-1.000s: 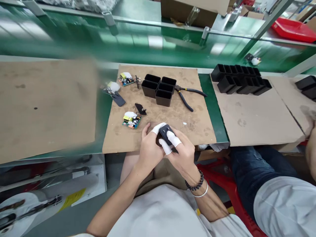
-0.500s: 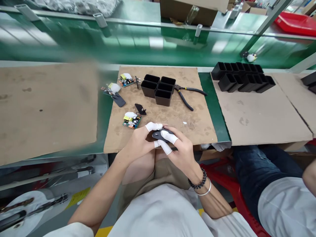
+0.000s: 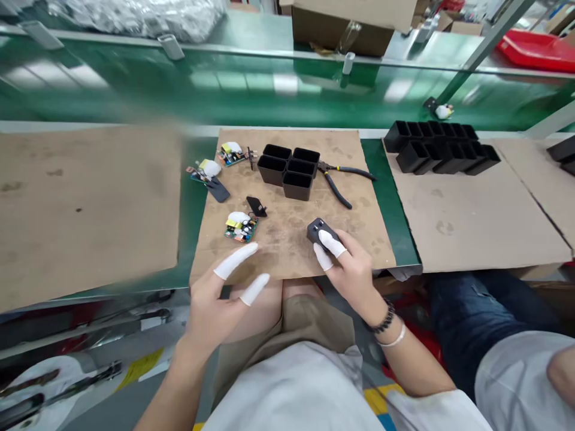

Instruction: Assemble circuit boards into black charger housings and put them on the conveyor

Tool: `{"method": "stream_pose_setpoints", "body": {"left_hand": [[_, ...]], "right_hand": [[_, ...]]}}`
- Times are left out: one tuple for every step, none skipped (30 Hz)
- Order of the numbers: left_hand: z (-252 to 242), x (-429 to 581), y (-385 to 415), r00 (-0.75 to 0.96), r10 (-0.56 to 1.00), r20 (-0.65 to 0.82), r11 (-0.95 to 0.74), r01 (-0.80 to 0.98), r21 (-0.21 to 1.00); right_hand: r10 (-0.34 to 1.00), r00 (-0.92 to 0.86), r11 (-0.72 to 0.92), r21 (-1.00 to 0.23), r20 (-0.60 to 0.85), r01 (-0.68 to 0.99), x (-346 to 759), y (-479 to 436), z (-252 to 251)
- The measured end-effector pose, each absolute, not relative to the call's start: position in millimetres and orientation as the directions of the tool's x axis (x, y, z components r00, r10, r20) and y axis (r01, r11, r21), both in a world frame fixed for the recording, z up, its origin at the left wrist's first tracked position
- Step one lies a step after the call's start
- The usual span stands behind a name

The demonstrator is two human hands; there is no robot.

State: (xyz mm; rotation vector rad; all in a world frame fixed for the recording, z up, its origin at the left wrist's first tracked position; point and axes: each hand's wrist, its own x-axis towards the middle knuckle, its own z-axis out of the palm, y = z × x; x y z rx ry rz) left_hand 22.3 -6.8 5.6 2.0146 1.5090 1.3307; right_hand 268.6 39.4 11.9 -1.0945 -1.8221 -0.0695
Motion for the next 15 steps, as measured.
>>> {"method": "stream_pose_setpoints", "body": {"left_hand": [[4.3,28.4,-9.7,0.018,0.878,0.479,-0.394,0.595,0.700],[2.2,36.6,-10.8,0.022,0.898,0.440,-0.367,0.589,0.720],[-0.5,46.2,-10.1,0.033,0.918,0.395,-0.340,0.578,0.742],[-3.6,56.3,-7.9,0.051,0.931,0.362,-0.327,0.557,0.763],[-6.8,66.0,-4.6,0.073,0.934,0.349,-0.333,0.525,0.783],[-9.7,74.2,-0.7,0.085,0.928,0.361,-0.356,0.485,0.799],[-12.0,80.2,3.2,0.091,0.920,0.381,-0.380,0.444,0.811],[-13.4,83.8,6.5,0.094,0.910,0.403,-0.405,0.407,0.819],[-13.7,84.8,9.0,0.100,0.903,0.417,-0.423,0.378,0.824],[-12.9,83.8,10.3,0.118,0.900,0.419,-0.432,0.354,0.830],[-11.1,81.2,10.6,0.148,0.897,0.416,-0.441,0.332,0.834],[-8.6,77.8,9.9,0.183,0.894,0.409,-0.447,0.311,0.839],[-5.5,74.1,8.5,0.216,0.894,0.391,-0.442,0.291,0.849],[-2.3,70.8,6.7,0.242,0.900,0.363,-0.422,0.273,0.865],[1.0,68.1,4.6,0.260,0.911,0.321,-0.385,0.252,0.888]], "right_hand": [[0.668,-0.134,0.586,-0.406,0.732,0.701,266.2,41.9,7.0],[0.696,-0.123,0.567,-0.436,0.707,0.699,262.7,42.9,2.6],[0.732,-0.090,0.535,-0.488,0.676,0.690,258.4,41.9,-0.8],[0.766,-0.036,0.495,-0.552,0.642,0.671,253.4,38.5,-2.9],[0.793,0.025,0.455,-0.619,0.609,0.640,248.2,33.0,-3.8],[0.824,0.072,0.416,-0.686,0.562,0.597,243.1,26.0,-3.4],[0.858,0.111,0.369,-0.753,0.501,0.545,238.9,18.6,-1.5],[0.893,0.133,0.321,-0.816,0.430,0.481,236.0,11.7,1.6],[0.927,0.133,0.271,-0.871,0.350,0.409,234.6,6.5,5.8],[0.955,0.117,0.219,-0.915,0.272,0.340,234.8,3.5,11.0],[0.974,0.089,0.173,-0.941,0.207,0.289,236.4,3.1,16.8],[0.986,0.055,0.139,-0.954,0.159,0.266,239.0,5.0,22.7],[0.991,0.012,0.125,-0.956,0.133,0.264,242.4,8.7,28.3],[0.992,-0.037,0.126,-0.955,0.120,0.268,246.1,13.5,33.3],[0.990,-0.083,0.131,-0.958,0.113,0.257,249.9,18.7,37.7]]}}
